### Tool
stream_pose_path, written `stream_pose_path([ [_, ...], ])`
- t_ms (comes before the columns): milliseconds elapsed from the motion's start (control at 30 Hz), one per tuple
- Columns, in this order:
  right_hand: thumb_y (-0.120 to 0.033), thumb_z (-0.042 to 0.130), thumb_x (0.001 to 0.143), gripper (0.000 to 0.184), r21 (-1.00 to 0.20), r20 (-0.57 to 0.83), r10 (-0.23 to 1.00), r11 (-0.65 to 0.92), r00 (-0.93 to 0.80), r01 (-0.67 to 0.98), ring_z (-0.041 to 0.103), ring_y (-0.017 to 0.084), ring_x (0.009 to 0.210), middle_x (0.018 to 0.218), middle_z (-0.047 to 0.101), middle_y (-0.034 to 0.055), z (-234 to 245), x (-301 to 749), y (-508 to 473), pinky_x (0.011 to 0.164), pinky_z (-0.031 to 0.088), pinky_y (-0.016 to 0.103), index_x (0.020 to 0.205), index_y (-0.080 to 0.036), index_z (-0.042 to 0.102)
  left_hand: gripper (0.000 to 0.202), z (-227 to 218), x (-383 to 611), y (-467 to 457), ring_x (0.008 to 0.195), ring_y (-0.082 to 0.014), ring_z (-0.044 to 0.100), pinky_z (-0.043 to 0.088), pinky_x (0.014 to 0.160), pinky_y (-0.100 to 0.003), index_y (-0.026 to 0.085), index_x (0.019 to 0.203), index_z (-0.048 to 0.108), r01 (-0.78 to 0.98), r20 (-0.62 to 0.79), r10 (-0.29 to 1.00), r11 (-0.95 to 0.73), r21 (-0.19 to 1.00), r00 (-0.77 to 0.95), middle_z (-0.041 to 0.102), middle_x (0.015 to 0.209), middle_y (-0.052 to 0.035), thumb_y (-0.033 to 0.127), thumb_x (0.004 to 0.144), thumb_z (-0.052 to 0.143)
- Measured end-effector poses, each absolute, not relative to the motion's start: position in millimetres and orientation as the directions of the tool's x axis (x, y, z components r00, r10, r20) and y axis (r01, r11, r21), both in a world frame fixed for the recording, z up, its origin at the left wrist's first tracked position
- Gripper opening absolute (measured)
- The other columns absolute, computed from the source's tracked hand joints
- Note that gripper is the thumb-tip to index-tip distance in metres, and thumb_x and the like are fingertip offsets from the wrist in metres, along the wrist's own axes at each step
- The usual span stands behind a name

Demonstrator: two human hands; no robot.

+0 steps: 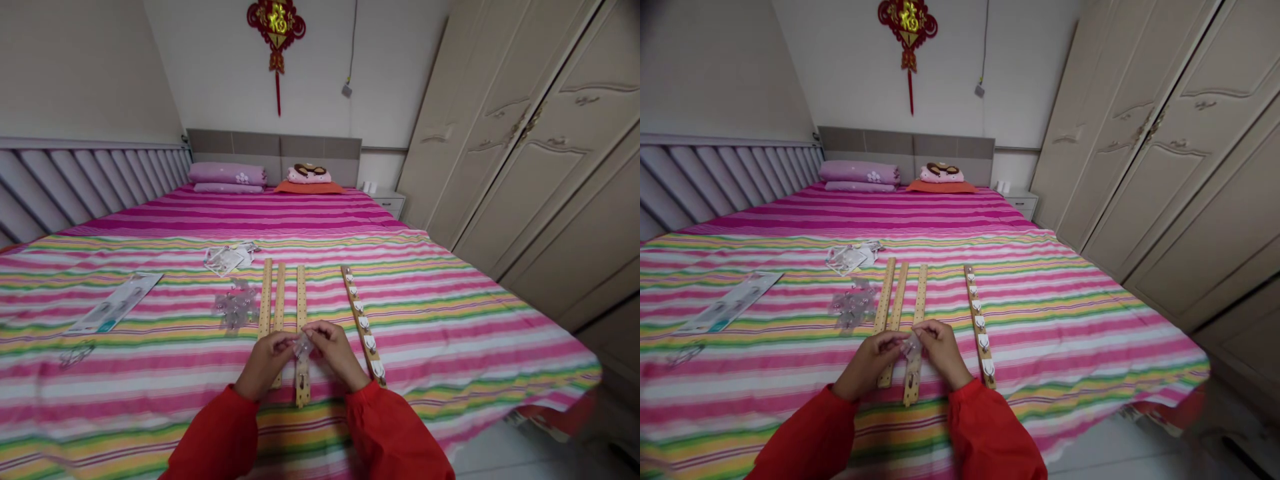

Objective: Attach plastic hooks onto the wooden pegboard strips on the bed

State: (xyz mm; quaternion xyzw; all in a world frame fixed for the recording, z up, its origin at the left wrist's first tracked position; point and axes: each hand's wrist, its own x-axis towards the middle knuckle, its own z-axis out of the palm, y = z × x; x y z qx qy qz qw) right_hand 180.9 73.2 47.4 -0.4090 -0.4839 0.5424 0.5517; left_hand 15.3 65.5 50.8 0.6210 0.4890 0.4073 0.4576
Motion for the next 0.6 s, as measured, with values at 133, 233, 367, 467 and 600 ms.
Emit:
stream_pose_path([
  [133, -0.034, 0.075, 0.063, 0.023, -0.955, 0.045, 0.998, 0.031, -0.04, -0.295, 0.043, 0.008, 0.044, 0.057, 0.06, -0.003, 45, 180, 85, 0.044, 0.034, 0.022, 0.078, -0.018, 0.072, 0.031, 54, 22, 74, 0.078, -0.0186, 0.064, 0.05, 0.073, -0.029, 0.015, 0.084, 0.07, 0.141, -0.013, 0.977, -0.018, 0.99, 0.214, 0.072, 0.082, -0.0065, 0.04, 0.066, 0.067],
  [233, -0.034, 0.078, 0.059, 0.031, -0.919, -0.011, 1.0, -0.007, 0.009, -0.395, 0.048, 0.009, 0.045, 0.058, 0.062, -0.0033, 38, 179, 93, 0.044, 0.037, 0.022, 0.084, -0.017, 0.07, 0.035, 50, 26, 85, 0.078, -0.0193, 0.065, 0.05, 0.073, -0.03, 0.014, 0.086, 0.067, 0.083, -0.03, 0.994, 0.021, 0.996, 0.109, 0.071, 0.082, -0.0072, 0.04, 0.063, 0.069],
  [367, -0.03, 0.08, 0.054, 0.029, -0.907, -0.029, 0.998, -0.001, 0.061, -0.42, 0.051, 0.009, 0.045, 0.056, 0.062, -0.0028, 25, 176, 106, 0.045, 0.039, 0.022, 0.078, -0.017, 0.068, 0.034, 37, 33, 102, 0.073, -0.0194, 0.064, 0.049, 0.07, -0.032, 0.013, 0.083, 0.065, 0.115, 0.029, 0.999, -0.027, 0.993, -0.017, 0.069, 0.076, -0.0062, 0.039, 0.061, 0.067],
  [467, -0.028, 0.077, 0.055, 0.028, -0.907, -0.038, 0.994, 0.008, 0.101, -0.42, 0.049, 0.009, 0.042, 0.052, 0.06, -0.0043, 17, 173, 116, 0.042, 0.037, 0.021, 0.079, -0.016, 0.068, 0.029, 26, 36, 111, 0.068, -0.0179, 0.062, 0.048, 0.067, -0.03, 0.015, 0.081, 0.064, 0.212, 0.104, 0.993, -0.092, 0.973, -0.05, 0.066, 0.071, -0.0036, 0.038, 0.065, 0.062],
  [600, -0.027, 0.074, 0.055, 0.024, -0.916, -0.048, 0.99, 0.01, 0.135, -0.401, 0.047, 0.008, 0.04, 0.048, 0.058, -0.0052, 7, 171, 129, 0.041, 0.034, 0.02, 0.074, -0.015, 0.067, 0.021, 15, 37, 117, 0.064, -0.0155, 0.06, 0.046, 0.062, -0.027, 0.017, 0.08, 0.063, 0.331, 0.166, 0.985, -0.144, 0.933, -0.038, 0.063, 0.067, -0.0003, 0.034, 0.069, 0.057],
])
